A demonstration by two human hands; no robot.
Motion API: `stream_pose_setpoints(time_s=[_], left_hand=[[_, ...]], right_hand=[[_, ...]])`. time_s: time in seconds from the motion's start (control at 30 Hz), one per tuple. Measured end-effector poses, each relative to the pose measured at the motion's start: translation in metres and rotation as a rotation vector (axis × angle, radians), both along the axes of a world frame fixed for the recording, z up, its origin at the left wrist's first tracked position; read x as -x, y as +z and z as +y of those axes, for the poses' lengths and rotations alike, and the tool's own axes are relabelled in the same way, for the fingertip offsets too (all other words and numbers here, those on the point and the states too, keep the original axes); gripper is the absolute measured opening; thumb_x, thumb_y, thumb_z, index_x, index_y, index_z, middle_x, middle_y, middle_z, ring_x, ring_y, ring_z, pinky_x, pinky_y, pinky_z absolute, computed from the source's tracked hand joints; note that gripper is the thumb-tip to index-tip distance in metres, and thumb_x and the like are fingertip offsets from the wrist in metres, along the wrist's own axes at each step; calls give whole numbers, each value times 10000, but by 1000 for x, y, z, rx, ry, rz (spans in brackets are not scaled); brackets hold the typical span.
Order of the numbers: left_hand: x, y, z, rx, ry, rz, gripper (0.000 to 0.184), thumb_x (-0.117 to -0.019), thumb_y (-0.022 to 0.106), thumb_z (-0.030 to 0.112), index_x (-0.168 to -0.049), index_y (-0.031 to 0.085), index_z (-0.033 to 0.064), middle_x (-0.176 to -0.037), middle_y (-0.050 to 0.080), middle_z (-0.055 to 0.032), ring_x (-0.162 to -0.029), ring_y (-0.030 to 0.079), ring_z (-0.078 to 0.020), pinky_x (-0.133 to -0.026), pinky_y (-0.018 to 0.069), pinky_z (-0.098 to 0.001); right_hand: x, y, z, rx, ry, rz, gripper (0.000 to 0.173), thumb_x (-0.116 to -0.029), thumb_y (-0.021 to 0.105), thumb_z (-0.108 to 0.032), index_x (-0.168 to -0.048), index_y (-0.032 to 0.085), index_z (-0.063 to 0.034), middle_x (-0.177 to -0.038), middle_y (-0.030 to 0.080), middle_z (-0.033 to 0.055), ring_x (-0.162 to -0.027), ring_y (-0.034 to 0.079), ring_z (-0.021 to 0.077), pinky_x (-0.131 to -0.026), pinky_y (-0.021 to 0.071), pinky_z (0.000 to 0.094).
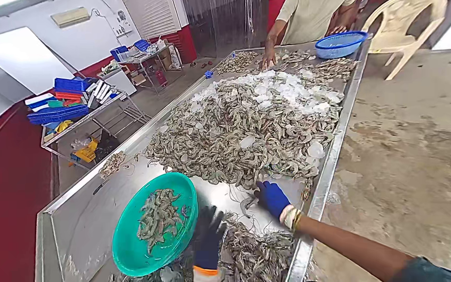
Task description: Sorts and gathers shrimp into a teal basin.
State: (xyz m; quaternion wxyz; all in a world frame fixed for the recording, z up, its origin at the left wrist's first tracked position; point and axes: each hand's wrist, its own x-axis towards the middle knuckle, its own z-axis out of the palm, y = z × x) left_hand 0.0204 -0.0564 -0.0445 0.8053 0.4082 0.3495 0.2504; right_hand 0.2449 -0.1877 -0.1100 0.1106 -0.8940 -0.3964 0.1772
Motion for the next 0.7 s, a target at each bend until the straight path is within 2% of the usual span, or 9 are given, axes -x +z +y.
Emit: stream_pose_setpoints(time_s=[0.03, 0.07, 0.13, 0.23, 0.33, 0.47, 0.57, 0.63, 0.7], left_hand=[[-5, -13, -16, -227, -79, 128, 419, -1084, 399, 111, -1465, 430, -61, -1466, 528, -231, -1285, 589, -312, -1000, 531, -470], [-6, -25, -29, -457, -212, 239, 430, -1023, 500, 32, -1440, 489, -73, -1459, 547, -229, -1291, 595, -297, -1038, 526, -439], [-11, -30, -47, -780, -546, 477, 546, -1006, 606, 97, -1524, 449, 24, -1537, 497, -179, -1369, 548, -278, -1151, 447, -431], [-22, -21, -71, -893, -801, 753, 507, -1052, 526, 125, -1547, 423, 81, -1412, 608, -173, -1285, 608, -311, -1119, 460, -492], [-24, -11, -88, -850, -853, 1044, 422, -1089, 452, 192, -1509, 464, 147, -1253, 693, -202, -1166, 672, -392, -1011, 508, -585], [-17, -22, -86, -763, -880, 897, 369, -1099, 433, 195, -1405, 549, 25, -1271, 658, -243, -1179, 651, -375, -1039, 492, -556], [-3, -20, -79, -647, -808, 768, 381, -1107, 412, 170, -1399, 529, -44, -1248, 642, -285, -1121, 660, -386, -1003, 512, -546], [8, -17, -69, -590, -723, 686, 388, -1088, 434, 105, -1437, 482, -57, -1180, 646, -280, -1004, 672, -347, -929, 548, -504], [13, -21, -63, -602, -671, 565, 380, -1079, 436, 90, -1422, 459, -73, -1005, 639, -199, -818, 644, -231, -807, 563, -398]], right_hand=[[15, 1, -6, -19, 65, -10, 228, -999, 607, -123, -1163, 731, -24, -1348, 609, 271, -1248, 566, 489, -1040, 445, 637], [33, 8, -11, 13, 107, 28, 235, -1019, 602, -163, -1167, 721, -24, -1285, 637, 279, -1211, 594, 494, -1014, 464, 649], [66, 29, -18, 178, 111, 210, 321, -1059, 569, -276, -1266, 648, -43, -1215, 678, 269, -1130, 661, 480, -923, 522, 659], [99, 47, -27, 278, 119, 325, 337, -1047, 520, -114, -1367, 560, -12, -1283, 638, 271, -1160, 652, 469, -933, 534, 634], [108, 45, -35, 221, 217, 151, 278, -1006, 554, -50, -1262, 633, 22, -1324, 608, 258, -1207, 609, 459, -965, 508, 604], [106, 39, -40, 183, 303, 44, 251, -974, 607, -166, -1101, 677, 39, -1173, 670, 241, -1145, 624, 435, -968, 450, 606], [80, 37, -47, 171, 255, 3, 177, -905, 685, -118, -1009, 735, 17, -1113, 699, 245, -1143, 618, 465, -1015, 416, 658], [41, 33, -52, 240, 257, 22, 259, -924, 690, -190, -1135, 731, -45, -1254, 649, 247, -1237, 561, 480, -1062, 382, 680], [16, 31, -46, 115, 371, 32, 257, -964, 679, -159, -1205, 747, -98, -1271, 642, 250, -1229, 563, 492, -1047, 414, 666]])
